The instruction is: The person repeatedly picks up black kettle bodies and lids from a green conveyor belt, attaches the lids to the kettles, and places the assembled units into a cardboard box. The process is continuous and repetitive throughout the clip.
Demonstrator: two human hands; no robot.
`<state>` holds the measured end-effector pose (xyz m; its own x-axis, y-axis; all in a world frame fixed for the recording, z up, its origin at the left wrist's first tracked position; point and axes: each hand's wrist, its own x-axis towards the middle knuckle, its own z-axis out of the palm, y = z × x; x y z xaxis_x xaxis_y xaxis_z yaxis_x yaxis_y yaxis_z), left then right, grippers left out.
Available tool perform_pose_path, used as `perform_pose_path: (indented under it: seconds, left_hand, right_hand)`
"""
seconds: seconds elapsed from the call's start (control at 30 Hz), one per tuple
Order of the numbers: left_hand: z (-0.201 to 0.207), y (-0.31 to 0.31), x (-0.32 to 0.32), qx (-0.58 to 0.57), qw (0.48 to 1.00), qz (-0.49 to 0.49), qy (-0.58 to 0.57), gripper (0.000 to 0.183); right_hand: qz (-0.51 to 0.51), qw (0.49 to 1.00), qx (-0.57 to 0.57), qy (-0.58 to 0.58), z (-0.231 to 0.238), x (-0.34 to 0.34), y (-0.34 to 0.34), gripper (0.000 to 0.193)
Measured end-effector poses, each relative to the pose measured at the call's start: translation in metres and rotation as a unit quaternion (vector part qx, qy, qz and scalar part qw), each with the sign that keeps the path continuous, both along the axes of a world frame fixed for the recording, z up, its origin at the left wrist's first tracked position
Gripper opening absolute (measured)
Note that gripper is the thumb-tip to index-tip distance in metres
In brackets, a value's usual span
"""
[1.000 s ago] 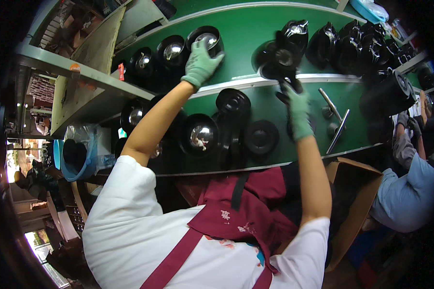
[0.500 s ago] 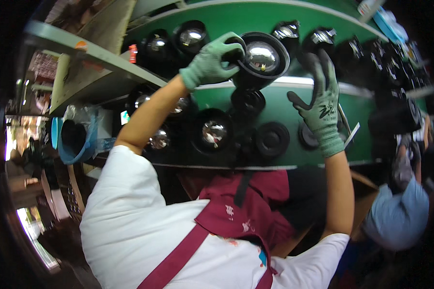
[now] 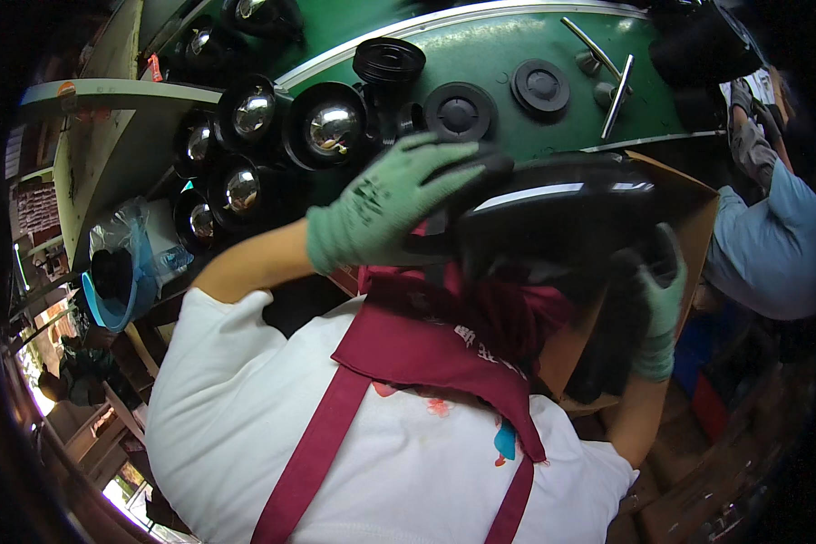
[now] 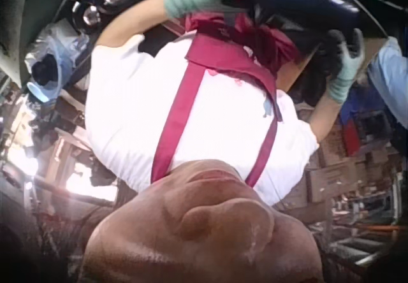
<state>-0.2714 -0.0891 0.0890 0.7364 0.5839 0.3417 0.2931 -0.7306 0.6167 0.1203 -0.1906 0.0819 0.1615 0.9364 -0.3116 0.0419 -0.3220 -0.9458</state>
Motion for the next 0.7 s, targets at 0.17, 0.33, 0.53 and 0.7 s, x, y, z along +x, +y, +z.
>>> perform_pose_path:
  seconds: [0.17, 0.33, 0.53, 0.7]
  left_hand:
    - [-0.03, -0.043, 0.005, -0.205, 0.977, 0.039, -0.035, 0.074]
    - [-0.053, -0.059, -0.027, -0.373, 0.914, 0.076, -0.139, 0.059]
    - [-0.073, -0.082, -0.069, -0.41, 0.86, 0.224, -0.204, 0.052]
    - [-0.112, -0.094, -0.106, -0.334, 0.884, 0.304, -0.12, 0.053]
  right_hand:
    - [0.032, 0.996, -0.065, 0.044, -0.014, -0.037, -0.034, 0.057]
    - [0.184, 0.979, 0.075, -0.039, -0.045, -0.046, -0.039, 0.042]
    - [0.093, 0.987, -0.078, 0.106, -0.061, -0.158, 0.07, 0.036]
    - [0.243, 0.931, 0.214, -0.167, -0.202, -0.252, 0.12, 0.055]
